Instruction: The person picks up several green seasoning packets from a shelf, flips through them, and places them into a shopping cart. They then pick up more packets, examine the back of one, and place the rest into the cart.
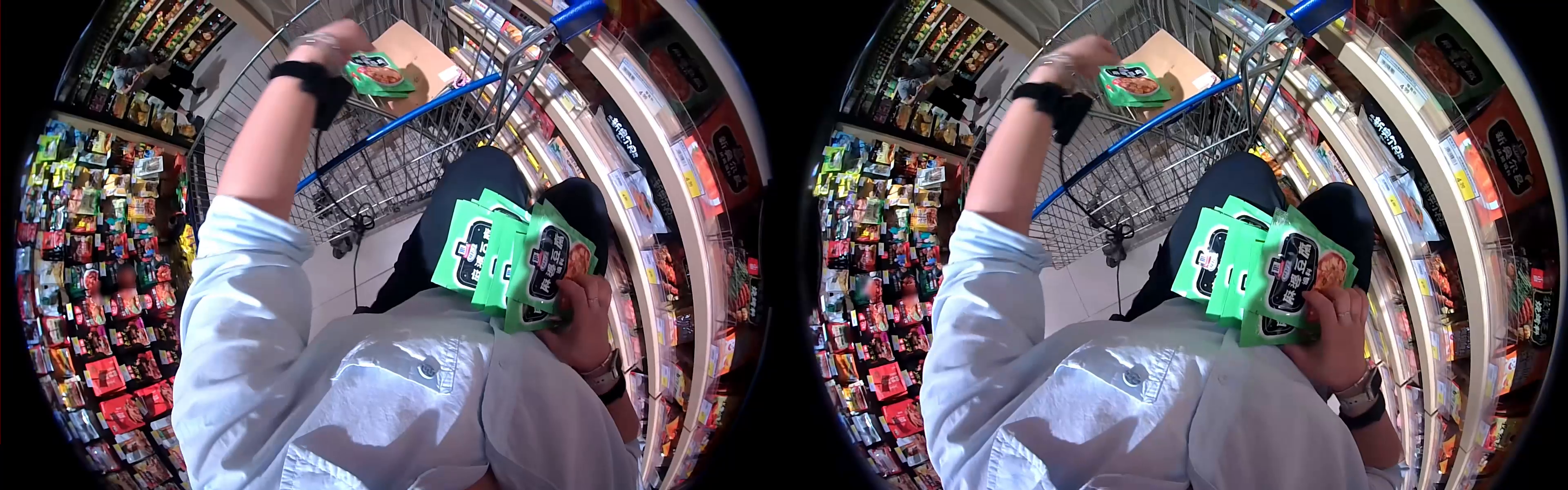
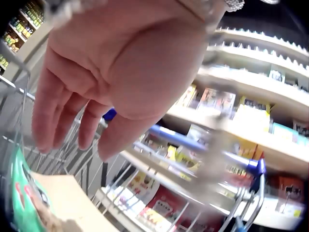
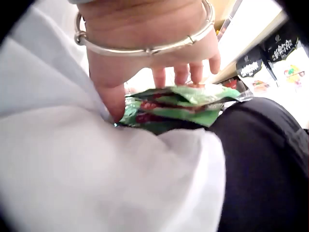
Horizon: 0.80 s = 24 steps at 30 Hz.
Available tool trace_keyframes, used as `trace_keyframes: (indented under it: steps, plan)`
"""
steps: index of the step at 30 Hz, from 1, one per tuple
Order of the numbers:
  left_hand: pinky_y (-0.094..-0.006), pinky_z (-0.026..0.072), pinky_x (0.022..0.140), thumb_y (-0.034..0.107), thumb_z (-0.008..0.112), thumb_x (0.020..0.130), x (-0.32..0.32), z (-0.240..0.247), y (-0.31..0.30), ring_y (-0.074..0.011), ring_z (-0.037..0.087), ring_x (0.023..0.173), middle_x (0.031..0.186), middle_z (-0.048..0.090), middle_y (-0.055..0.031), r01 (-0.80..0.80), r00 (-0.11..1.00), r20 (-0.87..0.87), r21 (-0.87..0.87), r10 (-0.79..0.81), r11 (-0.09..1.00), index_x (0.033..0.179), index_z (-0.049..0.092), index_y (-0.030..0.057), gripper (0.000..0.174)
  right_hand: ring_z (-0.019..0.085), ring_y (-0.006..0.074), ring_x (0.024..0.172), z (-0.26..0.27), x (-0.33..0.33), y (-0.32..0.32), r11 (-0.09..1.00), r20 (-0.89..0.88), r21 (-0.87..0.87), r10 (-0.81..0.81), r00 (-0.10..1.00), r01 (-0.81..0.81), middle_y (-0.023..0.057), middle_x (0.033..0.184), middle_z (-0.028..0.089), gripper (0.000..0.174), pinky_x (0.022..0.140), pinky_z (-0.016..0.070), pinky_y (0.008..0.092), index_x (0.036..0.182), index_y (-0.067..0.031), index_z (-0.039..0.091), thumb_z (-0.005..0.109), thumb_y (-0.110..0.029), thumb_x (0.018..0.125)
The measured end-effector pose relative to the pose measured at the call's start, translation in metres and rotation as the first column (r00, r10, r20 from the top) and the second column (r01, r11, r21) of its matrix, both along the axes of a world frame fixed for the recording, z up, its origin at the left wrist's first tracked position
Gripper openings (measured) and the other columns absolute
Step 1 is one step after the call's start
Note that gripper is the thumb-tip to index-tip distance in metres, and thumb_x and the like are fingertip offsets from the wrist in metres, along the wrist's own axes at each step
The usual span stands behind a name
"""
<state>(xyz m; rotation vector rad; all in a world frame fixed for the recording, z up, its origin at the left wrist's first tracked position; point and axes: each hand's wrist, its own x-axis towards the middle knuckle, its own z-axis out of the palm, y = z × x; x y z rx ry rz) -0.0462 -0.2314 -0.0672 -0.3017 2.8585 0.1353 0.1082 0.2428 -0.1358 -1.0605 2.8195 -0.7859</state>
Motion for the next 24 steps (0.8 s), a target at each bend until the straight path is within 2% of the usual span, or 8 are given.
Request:
trace_keyframes:
  steps: [4, 12, 14, 15, 16, 18, 22, 24]
  plan:
    - [-0.0352, 0.044, 0.08, 0.043, 0.059, 0.07, -0.017, -0.031, 0.024, -0.025, 0.057, 0.098, 0.104, 0.06, -0.0119, -0.109, 0.971, 0.188, -0.214, 0.15, 0.971, 0.1, 0.061, 0.0075, 0.047, 0.045, 0.032, 0.09, 0.005, -0.02, 0.012, 0.983, 0.19, -0.114, 0.162, 0.968, -0.143, 0.013, 0.097, 0.047, 0.06, 0.079, 0.0371, 0.0405, 0.1, -0.0063, 0.051, 0.077, -0.016, 0.046]
    - [-0.0378, 0.0415, 0.088, 0.028, 0.05, 0.078, -0.031, -0.062, 0.035, -0.026, 0.049, 0.11, 0.112, 0.055, -0.0125, -0.112, 0.964, 0.177, -0.414, 0.2, 0.903, 0.107, 0.059, 0.0114, 0.034, 0.045, 0.0288, 0.099, -0.04, -0.018, 0.031, 0.894, 0.26, -0.388, -0.127, 0.957, 0.224, 0.0162, 0.106, 0.045, 0.044, 0.087, 0.0345, 0.036, 0.103, -0.0022, 0.049, 0.066, -0.014, 0.064]
    - [-0.0351, 0.0426, 0.088, 0.015, 0.057, 0.076, -0.041, -0.09, 0.014, -0.0272, 0.045, 0.114, 0.121, 0.049, -0.0088, -0.302, 0.937, 0.063, -0.353, 0.344, 0.886, 0.11, 0.058, 0.0127, 0.034, 0.043, 0.0282, 0.102, -0.058, -0.016, 0.037, 0.783, 0.448, -0.468, -0.189, 0.874, 0.409, 0.0157, 0.111, 0.044, 0.043, 0.09, 0.0321, 0.0367, 0.104, -0.0028, 0.048, 0.065, -0.014, 0.066]
    - [-0.0339, 0.0428, 0.087, 0.027, 0.052, 0.078, -0.048, -0.083, 0.009, -0.0265, 0.051, 0.108, 0.114, 0.054, -0.0135, -0.116, 0.938, 0.233, -0.486, 0.256, 0.866, 0.109, 0.057, 0.0084, 0.036, 0.043, 0.0282, 0.102, -0.063, -0.017, 0.039, 0.78, 0.453, -0.467, -0.194, 0.87, 0.417, 0.0157, 0.111, 0.044, 0.043, 0.09, 0.0321, 0.0367, 0.104, -0.0028, 0.048, 0.065, -0.014, 0.066]
    - [-0.0343, 0.0433, 0.086, 0.02, 0.059, 0.077, -0.041, -0.062, 0.027, -0.0266, 0.047, 0.111, 0.117, 0.051, -0.0147, -0.212, 0.911, 0.257, -0.38, 0.323, 0.9, 0.103, 0.061, 0.0065, 0.029, 0.042, 0.0276, 0.104, -0.066, -0.019, 0.04, 0.796, 0.414, -0.449, -0.217, 0.884, 0.406, 0.0155, 0.112, 0.043, 0.043, 0.091, 0.0317, 0.036, 0.105, -0.0036, 0.048, 0.064, -0.013, 0.066]
    - [-0.031, 0.0446, 0.082, 0.021, 0.061, 0.076, -0.058, -0.105, -0.013, -0.0225, 0.053, 0.104, 0.107, 0.057, -0.0129, -0.811, 0.569, -0.066, 0.117, 0.82, 0.573, 0.096, 0.062, 0.0049, 0.026, 0.041, 0.027, 0.106, -0.068, -0.021, 0.041, 0.812, 0.375, -0.431, -0.237, 0.896, 0.395, 0.0152, 0.114, 0.042, 0.043, 0.092, 0.0312, 0.0354, 0.106, -0.0043, 0.048, 0.063, -0.013, 0.067]
    - [-0.0316, 0.0511, 0.069, 0.019, 0.065, 0.073, -0.043, -0.097, -0.015, -0.0205, 0.062, 0.082, 0.091, 0.063, -0.0109, -0.611, 0.719, -0.007, 0.469, 0.695, 0.637, 0.096, 0.059, -0.0008, 0.031, 0.04, 0.0273, 0.109, -0.066, -0.017, 0.031, 0.781, 0.416, -0.489, -0.183, 0.891, 0.388, 0.0153, 0.115, 0.041, 0.045, 0.094, 0.0307, 0.0349, 0.109, -0.006, 0.046, 0.063, -0.012, 0.067]
    - [-0.0294, 0.0521, 0.058, 0.016, 0.065, 0.074, -0.051, -0.116, -0.021, -0.0184, 0.063, 0.071, 0.084, 0.063, -0.0105, -0.589, 0.62, 0.133, 0.73, 0.773, 0.346, 0.095, 0.058, -0.0012, 0.028, 0.04, 0.0288, 0.109, -0.066, -0.013, 0.025, 0.793, 0.383, -0.523, -0.108, 0.917, 0.312, 0.0159, 0.117, 0.04, 0.048, 0.094, 0.0312, 0.0358, 0.111, -0.0064, 0.045, 0.063, -0.012, 0.067]
